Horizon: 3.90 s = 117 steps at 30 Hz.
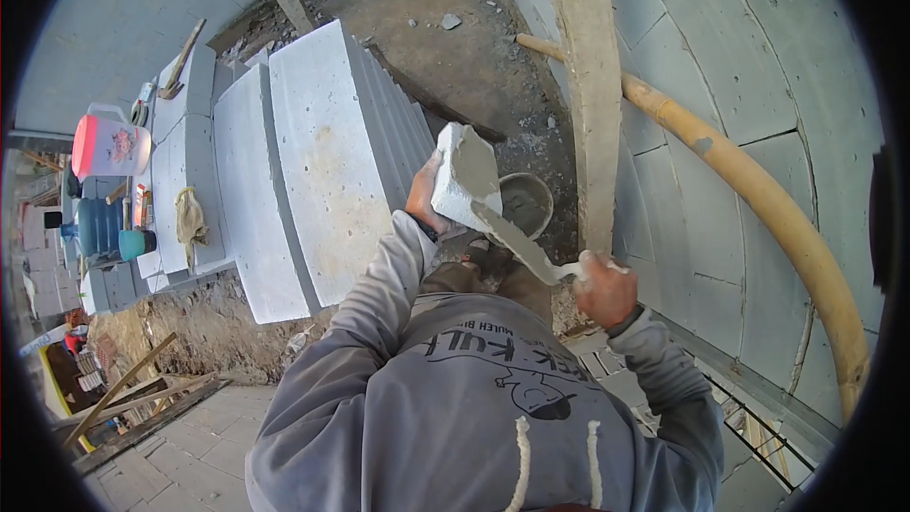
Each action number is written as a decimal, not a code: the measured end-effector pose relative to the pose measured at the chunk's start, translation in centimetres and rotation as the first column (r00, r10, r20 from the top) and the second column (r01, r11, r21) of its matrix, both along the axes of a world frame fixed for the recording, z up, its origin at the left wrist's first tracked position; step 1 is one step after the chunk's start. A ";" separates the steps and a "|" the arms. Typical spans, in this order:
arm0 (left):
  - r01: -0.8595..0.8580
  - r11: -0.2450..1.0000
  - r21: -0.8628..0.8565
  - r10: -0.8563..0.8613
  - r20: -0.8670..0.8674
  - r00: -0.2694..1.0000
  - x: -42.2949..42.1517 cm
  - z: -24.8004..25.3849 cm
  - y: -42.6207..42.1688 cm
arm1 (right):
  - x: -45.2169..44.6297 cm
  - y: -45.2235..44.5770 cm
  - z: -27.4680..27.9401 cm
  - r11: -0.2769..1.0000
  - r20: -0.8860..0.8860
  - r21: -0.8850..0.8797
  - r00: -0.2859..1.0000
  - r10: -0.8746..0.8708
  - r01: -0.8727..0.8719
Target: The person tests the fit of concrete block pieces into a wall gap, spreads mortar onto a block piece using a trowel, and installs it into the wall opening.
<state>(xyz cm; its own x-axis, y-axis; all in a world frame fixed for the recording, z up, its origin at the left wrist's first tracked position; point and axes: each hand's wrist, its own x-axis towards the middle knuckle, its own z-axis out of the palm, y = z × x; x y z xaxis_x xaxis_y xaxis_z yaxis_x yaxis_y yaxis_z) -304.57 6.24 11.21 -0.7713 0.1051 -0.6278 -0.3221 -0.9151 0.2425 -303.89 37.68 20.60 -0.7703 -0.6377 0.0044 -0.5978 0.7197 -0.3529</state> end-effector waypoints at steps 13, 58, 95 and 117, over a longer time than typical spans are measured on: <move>0.149 0.987 -0.053 -0.148 0.020 0.989 2.5 3.9 0.8 | -9.5 -5.6 -6.9 0.995 0.018 -0.092 0.999 -0.047 0.048; 0.173 0.981 -0.085 -0.173 0.014 0.985 1.1 3.4 -0.8 | -10.0 -5.7 -7.0 0.991 0.058 -0.056 0.991 -0.119 0.122; 0.172 0.985 -0.019 -0.173 -0.054 0.984 -1.1 0.6 -1.1 | -6.4 -1.8 -5.6 0.961 0.023 -0.109 0.967 -0.253 0.254; 0.085 0.947 -0.310 -0.081 0.027 0.996 -1.9 -5.2 -2.0 | 2.8 2.3 -18.4 0.843 0.540 0.044 0.697 -0.472 0.536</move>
